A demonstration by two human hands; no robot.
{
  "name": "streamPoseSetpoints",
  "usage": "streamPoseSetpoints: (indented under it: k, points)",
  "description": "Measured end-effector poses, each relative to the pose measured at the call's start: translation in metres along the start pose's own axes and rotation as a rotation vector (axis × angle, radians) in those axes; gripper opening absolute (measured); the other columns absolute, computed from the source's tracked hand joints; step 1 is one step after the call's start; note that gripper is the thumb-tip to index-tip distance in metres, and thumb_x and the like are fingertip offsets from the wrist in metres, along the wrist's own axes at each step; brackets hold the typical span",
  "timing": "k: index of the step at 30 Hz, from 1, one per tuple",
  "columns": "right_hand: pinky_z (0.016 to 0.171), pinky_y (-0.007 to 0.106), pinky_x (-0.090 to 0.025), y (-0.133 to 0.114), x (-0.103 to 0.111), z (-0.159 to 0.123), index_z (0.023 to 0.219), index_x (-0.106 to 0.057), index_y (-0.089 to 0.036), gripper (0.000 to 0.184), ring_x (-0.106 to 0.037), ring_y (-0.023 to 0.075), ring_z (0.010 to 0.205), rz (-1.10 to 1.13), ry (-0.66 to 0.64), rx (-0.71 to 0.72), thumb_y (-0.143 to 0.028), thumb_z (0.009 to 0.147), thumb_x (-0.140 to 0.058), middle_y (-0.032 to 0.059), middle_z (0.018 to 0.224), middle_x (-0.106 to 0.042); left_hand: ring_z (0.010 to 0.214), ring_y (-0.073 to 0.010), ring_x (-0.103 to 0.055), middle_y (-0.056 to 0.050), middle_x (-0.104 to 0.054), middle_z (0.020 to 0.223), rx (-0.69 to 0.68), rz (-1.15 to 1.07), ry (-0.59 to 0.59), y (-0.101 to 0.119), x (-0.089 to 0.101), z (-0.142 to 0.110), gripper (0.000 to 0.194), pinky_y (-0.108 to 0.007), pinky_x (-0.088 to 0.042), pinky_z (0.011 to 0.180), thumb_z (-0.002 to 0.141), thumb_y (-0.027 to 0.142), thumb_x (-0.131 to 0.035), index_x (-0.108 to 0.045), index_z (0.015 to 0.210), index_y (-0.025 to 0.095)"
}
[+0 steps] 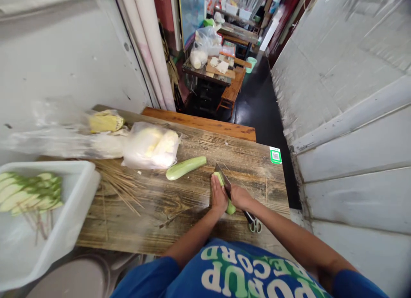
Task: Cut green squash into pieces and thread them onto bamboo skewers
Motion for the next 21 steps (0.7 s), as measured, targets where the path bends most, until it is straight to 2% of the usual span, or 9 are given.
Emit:
streamPoseSetpoints:
  k: [5, 12, 21]
  points:
    - [0.069, 0.024, -0.044, 0.005, -0.001, -0.014, 0.106, -0.056, -0.01, 0.029, -0.064, 0.0223, 0.09, -0.018, -0.04, -0.038, -0.021, 0.079, -0.054, 0.0154, 0.097, -0.067, 0.138, -0.0149, -0.001, -0.004, -0.005, 0.151, 0.009, 0.001, 0.003, 0.002, 0.003, 0.0, 0.059, -0.033, -0.006, 0.114, 0.088, 0.024, -0.029, -0.01, 0.144, 0.016]
    - [0.064, 0.027, -0.044, 0.014, -0.026, -0.044, 0.109, -0.05, -0.008, 0.034, -0.066, 0.0251, 0.084, -0.052, -0.043, -0.082, -0.014, 0.076, -0.053, 0.0171, 0.092, -0.068, 0.138, -0.0162, -0.002, -0.005, -0.003, 0.151, -0.029, 0.023, 0.007, 0.002, 0.005, -0.001, 0.059, -0.033, -0.006, 0.114, 0.089, 0.026, -0.029, -0.011, 0.143, 0.013]
    - [0.066, 0.028, -0.045, 0.018, -0.064, -0.047, 0.108, -0.047, -0.007, 0.034, -0.066, 0.0251, 0.082, -0.077, -0.024, -0.145, -0.006, 0.074, -0.053, 0.0164, 0.087, -0.068, 0.138, -0.0147, -0.002, -0.006, -0.005, 0.151, 0.003, 0.021, 0.006, 0.0, 0.005, 0.0, 0.059, -0.031, -0.006, 0.114, 0.088, 0.022, -0.029, -0.012, 0.143, 0.012]
Point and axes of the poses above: each hand's wrist, its own z-axis towards the middle knuckle, its own x-axis out of the back of the hand, y = z × x, the point moved 6 cm from there along z, towards the middle knuckle
